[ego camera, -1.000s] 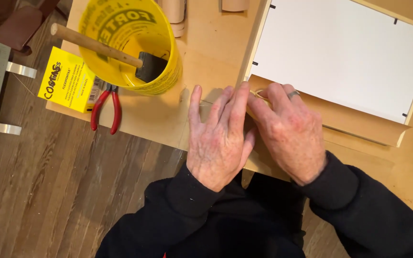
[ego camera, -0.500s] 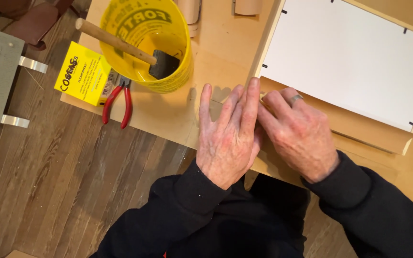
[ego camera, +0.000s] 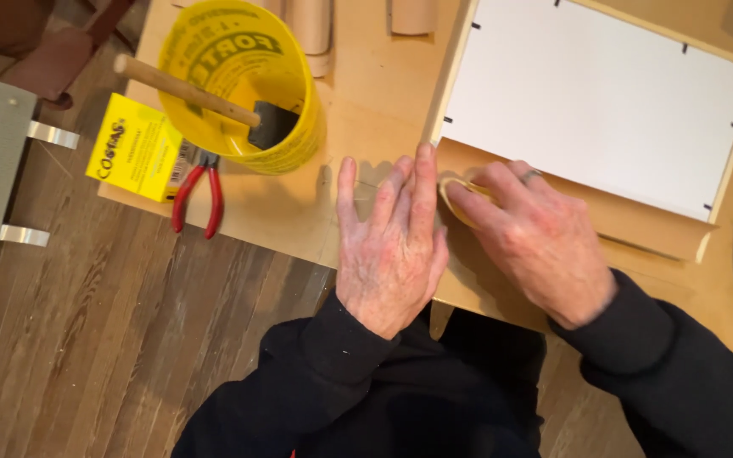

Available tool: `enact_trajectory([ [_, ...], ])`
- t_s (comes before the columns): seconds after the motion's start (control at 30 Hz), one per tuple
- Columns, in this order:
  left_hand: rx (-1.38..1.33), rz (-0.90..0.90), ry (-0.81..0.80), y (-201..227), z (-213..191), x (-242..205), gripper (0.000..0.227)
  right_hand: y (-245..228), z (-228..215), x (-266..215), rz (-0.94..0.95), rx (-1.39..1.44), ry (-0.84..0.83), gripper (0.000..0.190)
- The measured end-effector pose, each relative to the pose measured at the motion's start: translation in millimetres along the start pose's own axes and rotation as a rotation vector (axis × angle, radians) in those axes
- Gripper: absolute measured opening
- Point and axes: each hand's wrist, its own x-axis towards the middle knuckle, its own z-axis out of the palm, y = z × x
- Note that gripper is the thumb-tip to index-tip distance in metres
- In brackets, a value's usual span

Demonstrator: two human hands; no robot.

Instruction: Applying liquid adhesive with a brush to a strip of backing and attaching it to a picture frame.

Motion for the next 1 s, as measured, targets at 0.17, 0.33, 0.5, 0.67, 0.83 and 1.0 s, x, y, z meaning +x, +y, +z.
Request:
enact_trajectory([
  [0.17,-0.071,-0.018,-0.03,-2,-6,-4,0.088,11,-8,4,0.169,0.21,-0.023,0.027],
  [0.33,-0.011,-0.019,-0.026,-3,-5,-7,0.067,-6,1,13,0.192,0.197,0.052,0.031],
  [0.5,0.069,-0.031,-0.021,-1,-8,-2,0.056,-9,-5,10,0.146,0.154,0.043,0.036],
  [0.67,0.122,0.004,-0.021,-1,-2,-2,0.053,-17,-4,16,0.194,0.215,0.112,0.032],
  [0.83,0.119,-0.012,-0.011,4,-3,-1,0.052,16,-10,-5,0.281,0.407,0.069,0.032],
  [1.0,0.136,0.023,-0.03,8,4,-3,0.051,-5,-2,4,0.176,0.191,0.171,0.034],
])
